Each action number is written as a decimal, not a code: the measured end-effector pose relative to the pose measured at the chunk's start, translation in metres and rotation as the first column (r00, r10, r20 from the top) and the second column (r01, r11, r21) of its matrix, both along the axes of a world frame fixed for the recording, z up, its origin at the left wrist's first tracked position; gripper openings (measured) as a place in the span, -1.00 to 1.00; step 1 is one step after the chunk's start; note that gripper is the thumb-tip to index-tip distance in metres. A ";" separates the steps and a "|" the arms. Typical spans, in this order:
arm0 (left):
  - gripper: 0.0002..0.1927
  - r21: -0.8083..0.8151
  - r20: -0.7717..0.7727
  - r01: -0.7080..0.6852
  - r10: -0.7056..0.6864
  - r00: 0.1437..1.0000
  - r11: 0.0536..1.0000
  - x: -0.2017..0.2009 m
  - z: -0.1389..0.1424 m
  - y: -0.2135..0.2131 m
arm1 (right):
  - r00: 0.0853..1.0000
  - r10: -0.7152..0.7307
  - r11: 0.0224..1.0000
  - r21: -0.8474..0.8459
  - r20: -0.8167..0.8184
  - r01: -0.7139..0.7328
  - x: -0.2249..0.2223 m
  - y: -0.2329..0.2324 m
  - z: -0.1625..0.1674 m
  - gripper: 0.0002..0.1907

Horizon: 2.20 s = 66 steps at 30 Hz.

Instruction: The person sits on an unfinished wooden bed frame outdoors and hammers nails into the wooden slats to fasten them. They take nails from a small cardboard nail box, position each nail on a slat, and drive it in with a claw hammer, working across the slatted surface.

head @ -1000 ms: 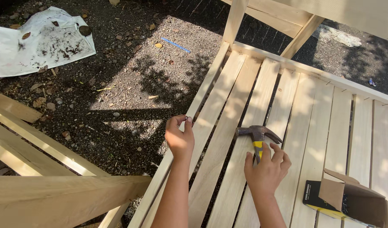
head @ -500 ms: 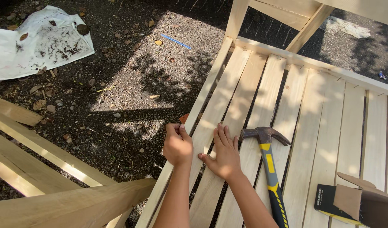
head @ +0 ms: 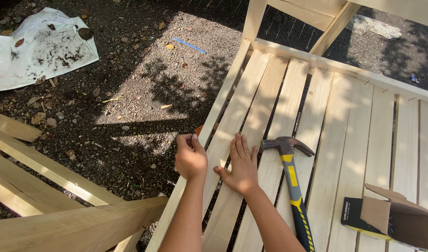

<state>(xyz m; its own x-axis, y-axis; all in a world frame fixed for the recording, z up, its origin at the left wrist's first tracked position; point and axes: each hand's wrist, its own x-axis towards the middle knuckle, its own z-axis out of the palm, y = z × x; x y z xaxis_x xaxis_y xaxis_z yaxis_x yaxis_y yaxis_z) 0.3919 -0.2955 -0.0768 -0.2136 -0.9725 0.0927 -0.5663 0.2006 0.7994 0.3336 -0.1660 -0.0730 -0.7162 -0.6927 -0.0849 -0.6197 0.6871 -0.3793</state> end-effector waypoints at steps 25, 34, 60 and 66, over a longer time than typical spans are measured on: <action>-0.89 -0.195 0.140 0.386 -0.364 0.921 0.902 -0.023 -0.001 -0.006 | 0.833 -0.548 0.834 0.122 0.079 0.537 -0.010 0.140 0.017 -0.51; -0.90 -0.341 0.175 0.582 -0.559 0.811 0.738 -0.053 0.000 -0.019 | 0.856 -0.501 0.851 -0.249 -0.129 0.462 0.004 0.114 -0.004 -0.55; -0.89 -0.163 0.237 0.597 -0.556 0.797 0.785 -0.059 0.004 -0.018 | 0.858 -0.495 0.864 -0.179 -0.135 0.470 0.002 0.117 -0.011 -0.56; -0.89 -0.133 0.264 0.600 -0.555 0.789 0.789 -0.059 0.008 -0.017 | 0.855 -0.496 0.862 -0.204 -0.152 0.463 0.003 0.119 -0.014 -0.56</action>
